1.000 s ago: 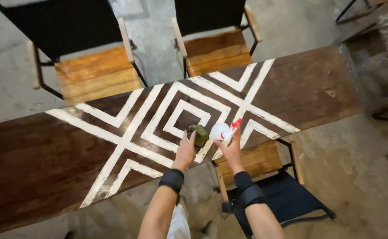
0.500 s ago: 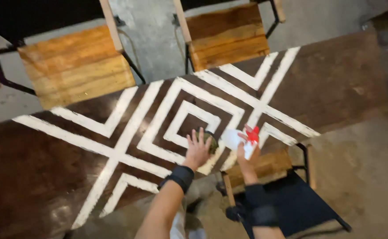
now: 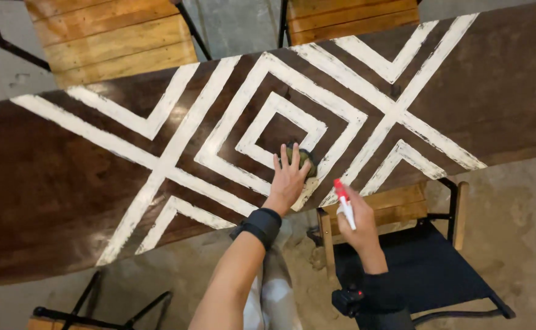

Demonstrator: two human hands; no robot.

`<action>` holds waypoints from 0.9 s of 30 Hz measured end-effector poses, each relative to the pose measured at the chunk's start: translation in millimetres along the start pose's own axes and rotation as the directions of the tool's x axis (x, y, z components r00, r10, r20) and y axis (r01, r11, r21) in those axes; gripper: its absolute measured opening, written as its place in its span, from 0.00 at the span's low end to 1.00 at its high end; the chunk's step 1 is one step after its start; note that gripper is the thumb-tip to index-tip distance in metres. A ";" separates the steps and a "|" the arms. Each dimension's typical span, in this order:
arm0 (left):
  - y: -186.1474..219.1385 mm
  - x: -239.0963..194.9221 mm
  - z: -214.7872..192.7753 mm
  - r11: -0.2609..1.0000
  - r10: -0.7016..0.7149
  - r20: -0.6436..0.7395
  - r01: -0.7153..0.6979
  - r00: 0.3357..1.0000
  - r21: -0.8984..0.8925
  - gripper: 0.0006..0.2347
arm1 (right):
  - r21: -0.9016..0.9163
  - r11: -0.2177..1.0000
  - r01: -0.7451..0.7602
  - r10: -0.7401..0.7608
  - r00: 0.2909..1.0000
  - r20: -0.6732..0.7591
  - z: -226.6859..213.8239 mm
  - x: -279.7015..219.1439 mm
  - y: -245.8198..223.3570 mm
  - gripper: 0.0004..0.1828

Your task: The person cleans a long wooden table with a geometric pattern and several chairs using a spray bottle and a cloth. They spray the surfaces and wipe them down, moving around the table to reach different sections.

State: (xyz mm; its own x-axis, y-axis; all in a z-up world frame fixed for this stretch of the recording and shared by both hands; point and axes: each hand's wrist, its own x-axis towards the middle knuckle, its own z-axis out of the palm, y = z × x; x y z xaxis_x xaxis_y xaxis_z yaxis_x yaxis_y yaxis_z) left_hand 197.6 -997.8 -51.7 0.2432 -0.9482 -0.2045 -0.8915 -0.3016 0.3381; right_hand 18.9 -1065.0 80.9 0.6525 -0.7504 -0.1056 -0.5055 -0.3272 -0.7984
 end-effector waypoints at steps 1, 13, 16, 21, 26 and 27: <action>-1.1 -9.5 1.3 1.000 -0.008 0.005 0.008 1.000 0.001 0.20 | 0.005 1.000 -0.001 0.001 1.000 0.008 -0.9 -6.0 2.0 0.33; -92.6 -142.1 -17.6 0.836 -0.389 -0.202 0.252 0.899 -0.487 0.26 | -0.092 0.996 -0.002 0.027 0.962 0.271 3.2 -60.7 28.1 0.23; -87.0 -128.6 -11.6 0.799 -0.474 -0.238 0.300 0.848 -0.521 0.26 | 0.001 0.999 0.038 -0.037 0.983 0.180 -7.4 -52.6 12.5 0.25; -22.0 -73.2 50.9 0.967 -0.064 -0.258 -0.004 0.964 -0.253 0.25 | 0.111 0.993 0.027 -0.016 0.995 -0.098 -23.8 -36.1 7.6 0.26; 15.5 -72.3 47.5 0.954 0.114 -0.201 -0.164 0.973 -0.251 0.23 | 0.213 0.974 0.080 -0.038 0.980 -0.193 -17.9 -1.3 3.1 0.27; 11.3 -78.1 48.6 0.945 0.162 -0.199 -0.210 0.966 -0.250 0.22 | 0.224 0.970 0.096 -0.045 0.974 -0.222 -15.3 4.8 4.5 0.27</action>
State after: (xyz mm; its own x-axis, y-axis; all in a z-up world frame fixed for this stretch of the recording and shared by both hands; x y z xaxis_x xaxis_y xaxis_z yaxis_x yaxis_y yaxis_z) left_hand 150.0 -922.3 -76.5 0.1666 -0.9852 0.0405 -0.7980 -0.1106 0.5924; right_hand 11.1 -1078.9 85.9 0.5333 -0.8435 0.0645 -0.3014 -0.2607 -0.9172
